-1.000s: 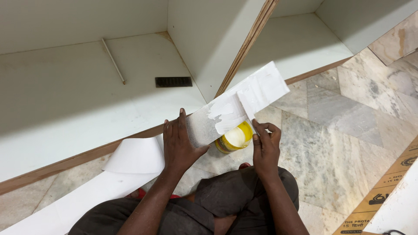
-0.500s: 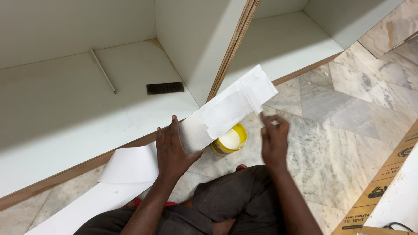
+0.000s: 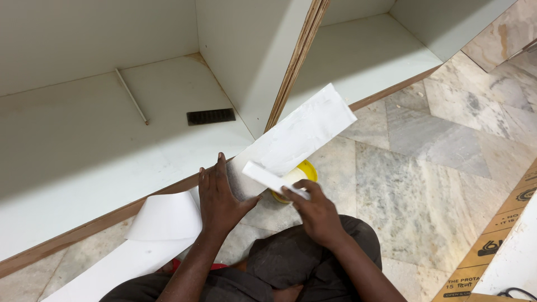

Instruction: The person applies a white adhesive from a yellow bucket onto a white sheet using a small wooden spatula. They spread the adhesive evenly across the surface of the sheet while sitting on the floor.

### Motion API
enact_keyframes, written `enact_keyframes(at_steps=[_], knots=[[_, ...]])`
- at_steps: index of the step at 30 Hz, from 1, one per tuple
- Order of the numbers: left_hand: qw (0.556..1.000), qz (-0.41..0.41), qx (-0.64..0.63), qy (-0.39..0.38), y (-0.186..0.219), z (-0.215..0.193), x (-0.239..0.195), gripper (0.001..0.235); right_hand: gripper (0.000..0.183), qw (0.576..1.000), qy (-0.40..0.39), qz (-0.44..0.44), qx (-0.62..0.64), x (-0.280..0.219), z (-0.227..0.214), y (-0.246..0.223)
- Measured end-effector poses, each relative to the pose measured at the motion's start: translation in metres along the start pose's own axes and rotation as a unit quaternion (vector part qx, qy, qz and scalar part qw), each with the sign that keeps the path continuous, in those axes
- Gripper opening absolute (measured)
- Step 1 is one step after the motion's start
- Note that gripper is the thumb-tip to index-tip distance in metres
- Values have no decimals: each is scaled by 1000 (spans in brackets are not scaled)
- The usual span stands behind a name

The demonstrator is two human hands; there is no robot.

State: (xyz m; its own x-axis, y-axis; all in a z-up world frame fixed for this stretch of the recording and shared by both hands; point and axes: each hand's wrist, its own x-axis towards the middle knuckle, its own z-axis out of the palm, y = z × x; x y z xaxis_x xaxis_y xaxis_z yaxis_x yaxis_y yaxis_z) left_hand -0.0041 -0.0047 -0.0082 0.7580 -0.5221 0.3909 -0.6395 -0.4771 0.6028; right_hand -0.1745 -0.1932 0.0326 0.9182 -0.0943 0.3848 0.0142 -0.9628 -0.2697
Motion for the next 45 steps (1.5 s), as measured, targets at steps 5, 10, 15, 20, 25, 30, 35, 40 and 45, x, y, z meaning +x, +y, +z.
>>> enact_keyframes(at_steps=[5, 10, 15, 20, 25, 30, 35, 40, 45], knots=[[999, -24, 7, -24, 2, -1, 0, 139, 51, 983, 151, 104, 21, 13, -29, 43], [999, -35, 20, -20, 3, -5, 2, 139, 48, 977, 146, 157, -4, 16, -29, 55], [998, -56, -6, -35, 0, -3, 4, 139, 49, 986, -35, 159, -21, -11, -1, 19], [998, -56, -11, -27, 2, -6, 6, 139, 49, 996, 28, 79, 40, -21, -2, 12], [997, -68, -14, -42, 2, -6, 6, 139, 47, 970, 227, 86, 0, 1, -29, 58], [994, -89, -26, -55, 2, -6, 6, 141, 49, 965, 237, 109, 23, 23, -24, 76], [987, -133, -62, -68, 2, -6, 8, 141, 58, 976, 156, 152, 6, 25, -1, 62], [987, -129, -74, -56, -2, -4, 7, 142, 70, 987, 48, 153, 19, 5, 25, 28], [988, -129, -66, -47, -5, -3, 7, 142, 70, 980, -69, 184, 41, -21, 31, -11]])
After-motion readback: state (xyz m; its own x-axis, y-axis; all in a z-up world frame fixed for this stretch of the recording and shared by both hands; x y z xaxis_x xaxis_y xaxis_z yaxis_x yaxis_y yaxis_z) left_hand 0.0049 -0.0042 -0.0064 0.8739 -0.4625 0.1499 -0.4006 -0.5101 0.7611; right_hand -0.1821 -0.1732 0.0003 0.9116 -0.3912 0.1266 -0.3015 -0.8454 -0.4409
